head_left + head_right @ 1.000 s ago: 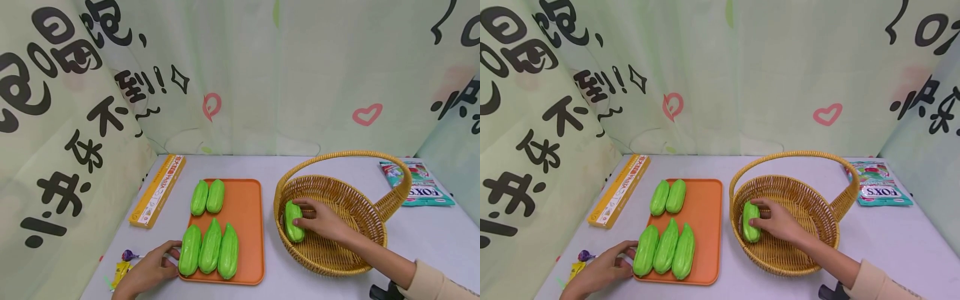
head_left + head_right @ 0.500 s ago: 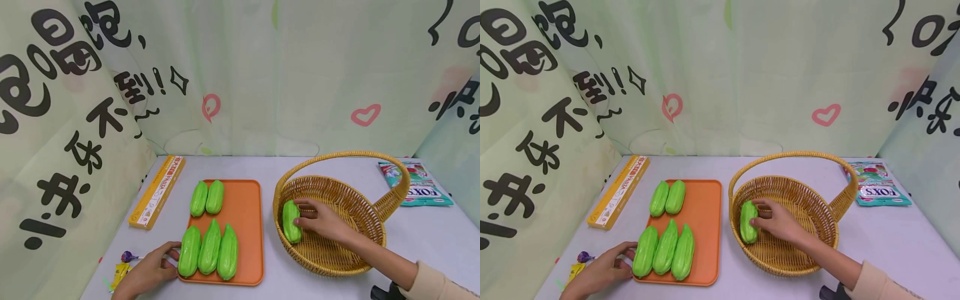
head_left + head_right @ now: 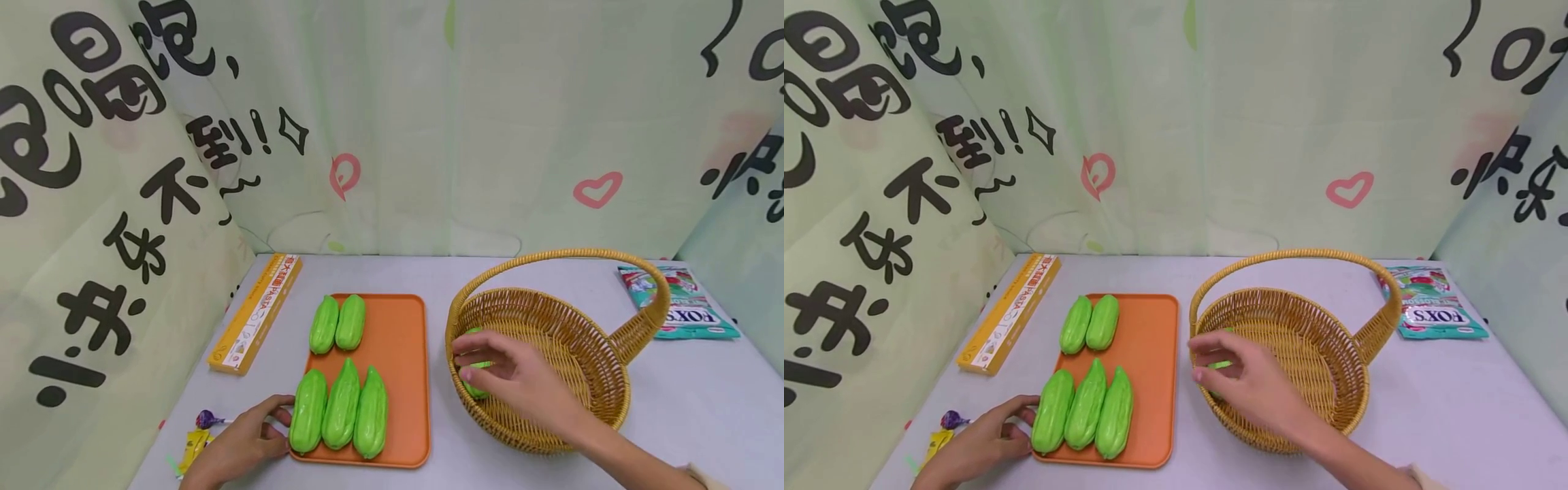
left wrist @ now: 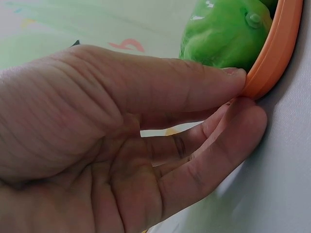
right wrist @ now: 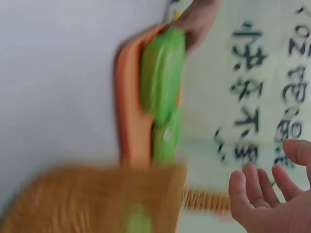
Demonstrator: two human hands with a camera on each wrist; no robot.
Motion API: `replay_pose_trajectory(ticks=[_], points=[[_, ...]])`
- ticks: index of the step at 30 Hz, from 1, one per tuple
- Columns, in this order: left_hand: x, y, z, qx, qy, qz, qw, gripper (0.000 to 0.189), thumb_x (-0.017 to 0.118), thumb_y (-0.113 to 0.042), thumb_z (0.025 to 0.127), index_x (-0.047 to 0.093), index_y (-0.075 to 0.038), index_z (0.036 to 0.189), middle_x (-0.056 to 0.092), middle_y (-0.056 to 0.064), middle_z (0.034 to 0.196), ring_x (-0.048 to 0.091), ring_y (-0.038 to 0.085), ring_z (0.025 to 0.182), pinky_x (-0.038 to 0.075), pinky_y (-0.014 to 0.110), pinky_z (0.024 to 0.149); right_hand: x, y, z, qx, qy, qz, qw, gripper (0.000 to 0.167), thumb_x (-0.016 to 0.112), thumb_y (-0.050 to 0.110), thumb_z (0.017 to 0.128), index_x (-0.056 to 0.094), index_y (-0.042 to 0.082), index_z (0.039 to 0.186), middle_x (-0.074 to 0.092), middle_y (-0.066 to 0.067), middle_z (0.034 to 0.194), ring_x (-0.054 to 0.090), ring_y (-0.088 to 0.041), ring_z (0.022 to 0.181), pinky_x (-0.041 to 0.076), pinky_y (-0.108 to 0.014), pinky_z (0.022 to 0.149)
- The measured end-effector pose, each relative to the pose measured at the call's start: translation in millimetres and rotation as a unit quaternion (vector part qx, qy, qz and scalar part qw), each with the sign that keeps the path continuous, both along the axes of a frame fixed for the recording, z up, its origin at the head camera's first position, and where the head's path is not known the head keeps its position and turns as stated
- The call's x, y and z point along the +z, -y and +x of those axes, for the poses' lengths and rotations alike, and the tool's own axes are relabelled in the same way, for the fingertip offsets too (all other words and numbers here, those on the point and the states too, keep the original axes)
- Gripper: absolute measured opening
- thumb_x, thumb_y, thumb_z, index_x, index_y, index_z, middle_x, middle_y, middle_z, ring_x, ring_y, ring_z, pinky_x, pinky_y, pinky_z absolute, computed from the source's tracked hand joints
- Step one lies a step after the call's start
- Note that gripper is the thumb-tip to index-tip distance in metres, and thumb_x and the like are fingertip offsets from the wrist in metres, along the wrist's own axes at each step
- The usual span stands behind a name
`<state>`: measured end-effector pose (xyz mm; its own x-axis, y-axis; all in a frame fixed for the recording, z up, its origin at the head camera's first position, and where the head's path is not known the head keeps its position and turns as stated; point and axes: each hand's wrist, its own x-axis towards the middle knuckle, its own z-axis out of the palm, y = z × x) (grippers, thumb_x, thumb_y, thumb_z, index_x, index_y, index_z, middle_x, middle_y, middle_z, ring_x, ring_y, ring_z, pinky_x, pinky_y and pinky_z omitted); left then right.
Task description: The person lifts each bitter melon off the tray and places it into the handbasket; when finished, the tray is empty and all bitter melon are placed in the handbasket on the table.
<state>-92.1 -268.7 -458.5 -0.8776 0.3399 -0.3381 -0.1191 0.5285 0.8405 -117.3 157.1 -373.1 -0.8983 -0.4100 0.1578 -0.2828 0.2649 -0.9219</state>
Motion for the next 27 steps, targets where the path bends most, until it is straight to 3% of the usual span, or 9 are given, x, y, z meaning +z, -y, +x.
replay_pose_trajectory(ticks=[3,6,10,13,17,27], points=[[0.6,0.4,0.1,0.002,0.001,0.0,1.0,0.064,0.07,-0.003,0.082,0.045,0.005,0.14,0.057,0.009,0.107,0.059,0.024,0.087,0.047,0.033,0.071,-6.7,24.9,11.7,0.034,0.028,-0.046,0.998,0.035,0.072,0.015,0.091,0.061,0.009,0.124,0.062,-0.008,0.122,0.06,-0.028,0.114,0.052,-0.035,0.085],[1.1,0.4,0.2,0.005,0.007,0.001,1.0,0.064,0.07,-0.003,0.082,0.044,0.005,0.14,0.057,0.009,0.107,0.06,0.024,0.087,0.048,0.035,0.072,-23.6,49.7,16.6,0.047,0.063,-0.06,0.9951,0.039,0.073,0.018,0.091,0.06,0.012,0.127,0.058,-0.007,0.129,0.055,-0.028,0.122,0.05,-0.036,0.091],[1.1,-0.3,-0.2,0.005,0.009,0.0,1.0,0.064,0.071,-0.004,0.083,0.045,0.005,0.14,0.057,0.009,0.107,0.06,0.024,0.087,0.048,0.035,0.072,-48.2,77.0,14.2,0.032,0.093,-0.033,0.9946,0.045,0.074,0.025,0.09,0.059,0.015,0.131,0.054,-0.01,0.137,0.052,-0.035,0.125,0.048,-0.046,0.093],[0.3,-0.6,0.0,0.006,0.006,-0.002,1.0,0.063,0.071,-0.004,0.082,0.045,0.005,0.14,0.057,0.008,0.107,0.06,0.024,0.086,0.048,0.035,0.071,-64.3,92.0,9.1,0.015,0.092,0.001,0.9956,0.049,0.074,0.031,0.089,0.059,0.017,0.133,0.054,-0.01,0.139,0.052,-0.036,0.125,0.045,-0.054,0.094],[-1.1,-0.3,0.2,0.007,0.008,-0.003,0.9999,0.063,0.071,-0.004,0.083,0.045,0.005,0.14,0.057,0.008,0.107,0.059,0.023,0.086,0.047,0.036,0.071,-78.2,104.7,5.0,0.006,0.085,0.022,0.9961,0.052,0.075,0.034,0.087,0.059,0.017,0.134,0.054,-0.008,0.139,0.054,-0.032,0.124,0.043,-0.053,0.096],[-1.7,0.7,-0.7,0.008,0.01,-0.003,0.9999,0.063,0.071,-0.004,0.083,0.045,0.004,0.14,0.056,0.008,0.107,0.059,0.023,0.086,0.047,0.035,0.071,-86.6,113.6,3.1,0.014,0.056,0.037,0.9977,0.053,0.078,0.031,0.085,0.06,0.014,0.132,0.061,-0.003,0.126,0.062,-0.02,0.109,0.049,-0.038,0.087]])
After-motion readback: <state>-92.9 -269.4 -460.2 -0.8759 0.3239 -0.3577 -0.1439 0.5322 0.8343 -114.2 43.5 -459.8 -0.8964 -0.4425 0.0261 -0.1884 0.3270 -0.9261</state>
